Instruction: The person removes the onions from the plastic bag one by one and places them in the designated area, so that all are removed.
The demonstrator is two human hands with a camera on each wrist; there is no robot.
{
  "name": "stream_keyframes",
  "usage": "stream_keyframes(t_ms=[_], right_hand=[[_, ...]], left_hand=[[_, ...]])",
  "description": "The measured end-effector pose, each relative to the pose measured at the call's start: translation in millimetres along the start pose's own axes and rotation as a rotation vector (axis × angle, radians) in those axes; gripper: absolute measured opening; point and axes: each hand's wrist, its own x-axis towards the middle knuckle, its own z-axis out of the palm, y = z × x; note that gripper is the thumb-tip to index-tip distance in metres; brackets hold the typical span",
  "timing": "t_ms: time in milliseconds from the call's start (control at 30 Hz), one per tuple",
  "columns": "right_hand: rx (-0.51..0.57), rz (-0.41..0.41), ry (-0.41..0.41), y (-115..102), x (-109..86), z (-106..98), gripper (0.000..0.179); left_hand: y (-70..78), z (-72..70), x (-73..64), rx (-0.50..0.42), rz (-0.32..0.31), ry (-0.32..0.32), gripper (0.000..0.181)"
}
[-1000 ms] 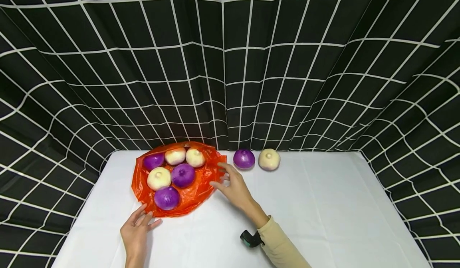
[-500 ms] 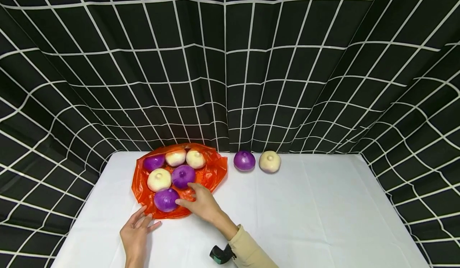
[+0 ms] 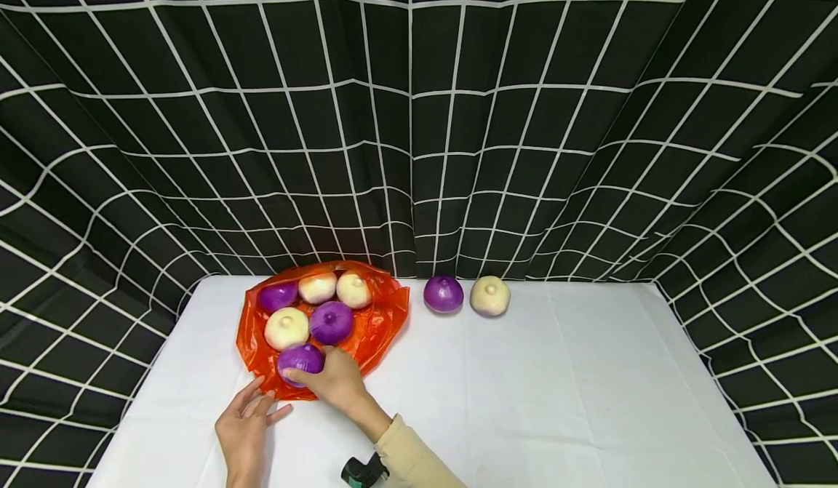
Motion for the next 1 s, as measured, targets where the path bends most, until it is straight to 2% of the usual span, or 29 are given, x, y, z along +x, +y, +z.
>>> stream_keyframes(t_ms=[233,333,433,633,833,1000], right_hand=[[-0.119,0.023,0.077,-8,2.4,13,0.065],[-0.166,-0.003,0.081,-9,0.6,15,0.065],[-0.166,-0.033,0.09,-9,-3.4,14,0.069],[-0.174,-0.098,0.106,-9,-10.9,3,0.079],[-0.166,-0.182,0.14,-5,-11.9,-12,0.079],[-0.135,-0.24,0.156,2,-11.5,-25,0.079]], left_hand=[[-1.2,0.3,0.7,0.007,-0.002,0.004,0.04],[-2.2,-0.1,0.9,-0.011,0.0,0.005,0.04],[-3.2,-0.6,1.0,-0.011,0.009,0.0,0.04],[-2.8,0.0,-0.2,-0.026,0.012,0.005,0.041],[-1.3,0.4,-1.1,0.026,0.026,0.011,0.042],[-1.6,1.0,-2.0,0.008,0.024,0.015,0.041]])
